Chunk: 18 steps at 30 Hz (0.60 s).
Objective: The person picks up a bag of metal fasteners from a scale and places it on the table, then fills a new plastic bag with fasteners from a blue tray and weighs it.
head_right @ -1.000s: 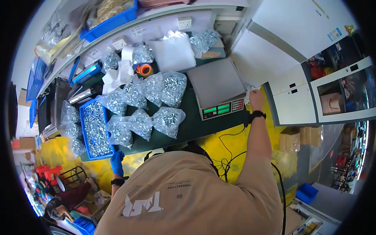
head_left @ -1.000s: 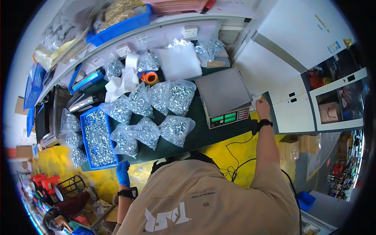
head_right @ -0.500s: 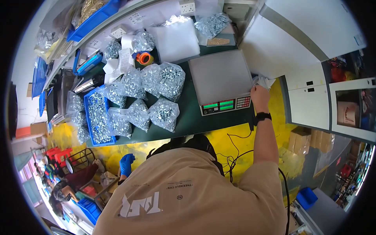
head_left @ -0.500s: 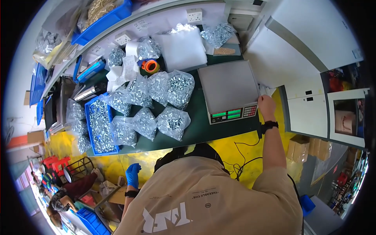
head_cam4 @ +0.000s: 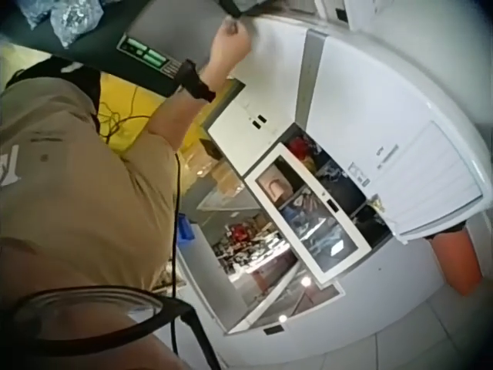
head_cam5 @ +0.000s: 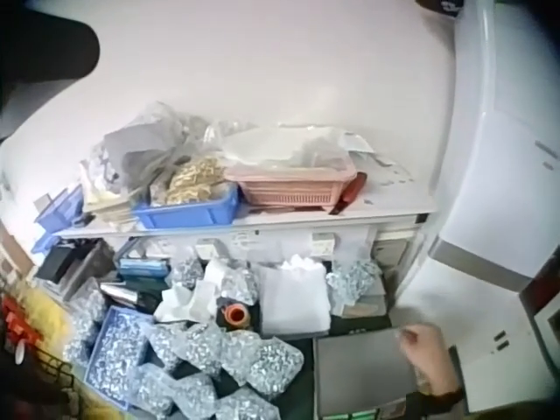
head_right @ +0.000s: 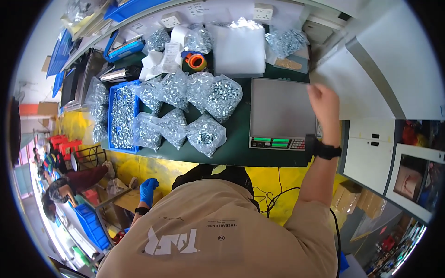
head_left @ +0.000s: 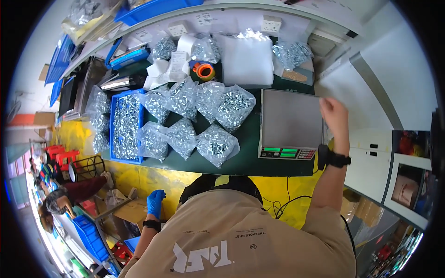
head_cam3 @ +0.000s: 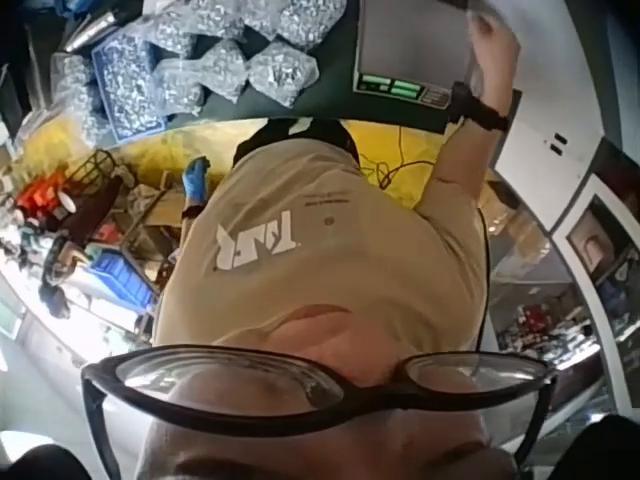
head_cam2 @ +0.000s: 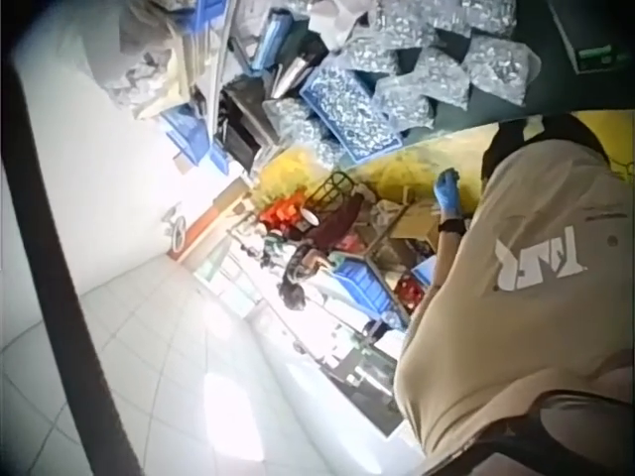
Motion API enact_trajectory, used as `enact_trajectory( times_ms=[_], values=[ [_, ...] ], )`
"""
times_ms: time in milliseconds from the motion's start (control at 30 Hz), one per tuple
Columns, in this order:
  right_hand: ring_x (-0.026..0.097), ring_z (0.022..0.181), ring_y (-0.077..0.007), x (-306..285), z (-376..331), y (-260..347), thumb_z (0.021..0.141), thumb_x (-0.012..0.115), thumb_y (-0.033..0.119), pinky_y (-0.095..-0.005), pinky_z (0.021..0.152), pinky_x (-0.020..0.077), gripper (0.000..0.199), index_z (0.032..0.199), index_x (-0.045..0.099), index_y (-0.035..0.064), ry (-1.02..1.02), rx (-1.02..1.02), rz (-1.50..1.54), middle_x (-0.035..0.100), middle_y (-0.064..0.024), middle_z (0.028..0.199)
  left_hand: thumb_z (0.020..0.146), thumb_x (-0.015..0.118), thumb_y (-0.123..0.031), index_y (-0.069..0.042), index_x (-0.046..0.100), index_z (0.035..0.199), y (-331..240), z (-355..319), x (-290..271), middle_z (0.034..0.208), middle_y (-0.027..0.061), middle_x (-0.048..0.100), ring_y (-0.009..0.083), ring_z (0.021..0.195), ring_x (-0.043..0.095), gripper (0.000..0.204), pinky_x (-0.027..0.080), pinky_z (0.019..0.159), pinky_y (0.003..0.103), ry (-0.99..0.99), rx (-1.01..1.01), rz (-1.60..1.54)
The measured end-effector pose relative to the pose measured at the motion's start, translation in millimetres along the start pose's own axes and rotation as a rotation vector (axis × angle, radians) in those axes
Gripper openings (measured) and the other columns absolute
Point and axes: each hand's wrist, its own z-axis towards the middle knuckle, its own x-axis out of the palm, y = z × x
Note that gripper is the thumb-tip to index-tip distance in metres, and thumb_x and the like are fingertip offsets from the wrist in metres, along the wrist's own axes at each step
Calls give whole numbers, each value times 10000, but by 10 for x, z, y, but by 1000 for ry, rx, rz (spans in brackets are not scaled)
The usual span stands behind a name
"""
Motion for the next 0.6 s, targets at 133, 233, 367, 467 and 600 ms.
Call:
enact_trajectory(
  times_ms=[133,233,367,467,600],
  values=[
    [576,613,-88,42,818,1308,970,604,357,-241,551,466,352,1017,678,16,414,-227,487,610,0,699,936,606,-227,-3,714,992,136,-93,49,865,88,719,159,784,661,255,493,709,287,-6,-45,-3],
    [595,603,-91,422,1161,2238,961,606,355,-241,560,484,328,969,675,34,612,-341,577,637,-13,714,936,610,-235,-5,715,998,99,-261,112,872,85,718,160,799,664,260,500,722,288,18,-135,-119],
    [620,606,-113,1801,1833,2469,931,619,293,-271,563,501,270,964,662,28,732,-386,238,659,-30,709,953,596,-249,-11,706,1035,121,-545,200,926,81,713,158,832,661,275,510,743,287,25,-193,-180],
    [664,695,-211,2620,1923,2311,901,595,169,-343,636,530,344,1230,632,75,826,-628,-204,711,-109,839,958,592,-259,-18,703,1054,237,-855,145,947,78,712,162,840,663,282,514,750,290,-58,-244,-270],
    [629,1064,-377,3033,2020,1920,913,512,127,-460,895,494,472,1384,542,145,958,-556,-334,651,-228,1194,955,598,-279,-32,704,1061,459,-1191,59,942,78,716,174,834,670,290,515,752,299,-170,-313,-439]
  ],
)
